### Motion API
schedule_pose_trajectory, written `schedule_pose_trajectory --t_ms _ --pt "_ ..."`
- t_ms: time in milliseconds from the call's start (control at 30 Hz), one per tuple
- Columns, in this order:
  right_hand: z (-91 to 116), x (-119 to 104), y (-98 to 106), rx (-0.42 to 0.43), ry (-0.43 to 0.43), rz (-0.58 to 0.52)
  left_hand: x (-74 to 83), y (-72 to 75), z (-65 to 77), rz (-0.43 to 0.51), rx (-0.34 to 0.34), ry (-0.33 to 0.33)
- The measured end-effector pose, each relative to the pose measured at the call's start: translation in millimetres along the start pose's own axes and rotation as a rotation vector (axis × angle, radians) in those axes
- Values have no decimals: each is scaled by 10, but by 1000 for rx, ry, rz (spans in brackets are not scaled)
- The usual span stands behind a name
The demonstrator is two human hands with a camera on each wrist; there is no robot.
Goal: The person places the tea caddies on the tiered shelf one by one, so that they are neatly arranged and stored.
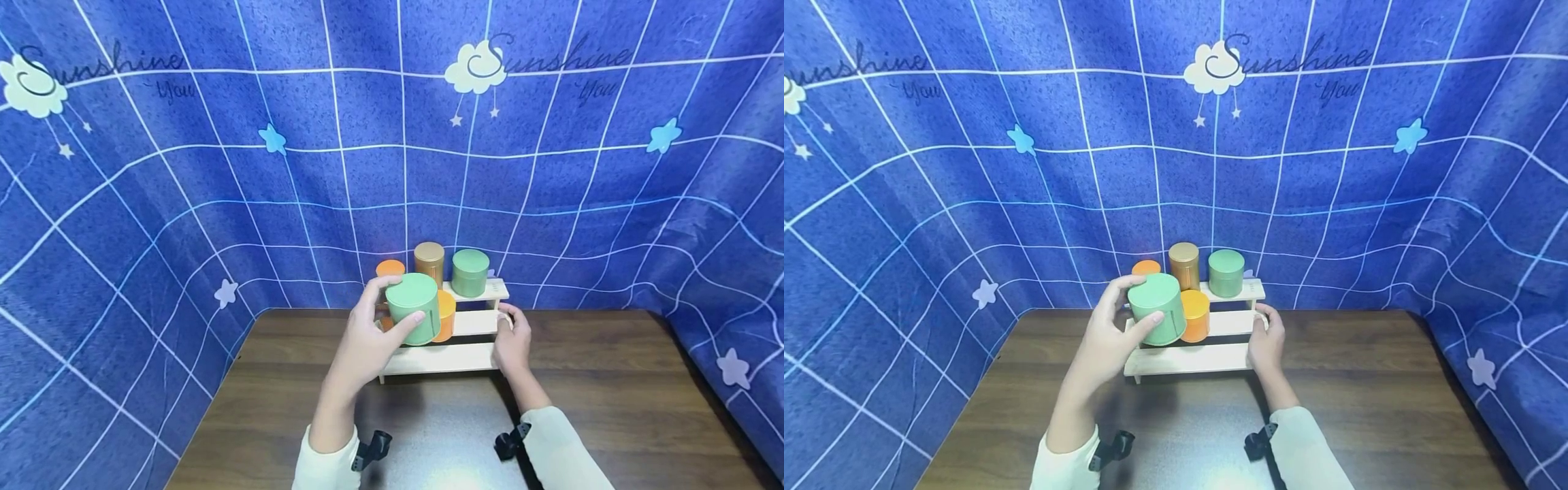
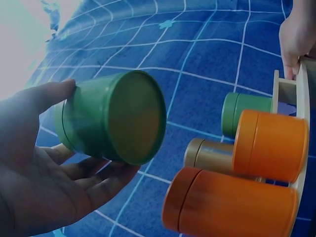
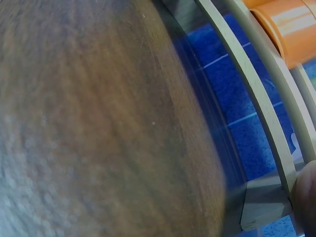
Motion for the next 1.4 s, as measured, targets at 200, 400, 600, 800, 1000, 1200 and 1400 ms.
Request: schedule_pose_trajectory --t_ms 200,400,600,800,1000,1200,1400 --pt "-13 -5 -5 -4 -11 2 11 -114 -3 -27 -39 -22" --pt "-24 9 -20 -7 -9 8 20 -223 -4 -38 -66 -41" --pt "-11 -16 -21 1 -17 -21 21 -355 -7 -74 -90 -77" --pt "0 -51 -17 5 -25 -22 16 -507 -7 -158 -114 -98" --pt "-17 -37 -11 2 -30 -21 -23 -675 -10 -184 -155 -114" --pt "-7 -28 -1 2 -24 -9 -41 -824 -10 -275 -144 -162" --pt "3 -27 -7 6 -22 -44 -98 -973 -8 -361 -131 -181"
Point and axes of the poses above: each hand's wrist, its own z-axis away from the middle knuckle, its own y-axis out of the back of the hand, x = y × z, the point moved 6 cm from there along -z, towards the middle knuckle, and after that the axes turned 7 degrees about y, right-handed, at the moved point
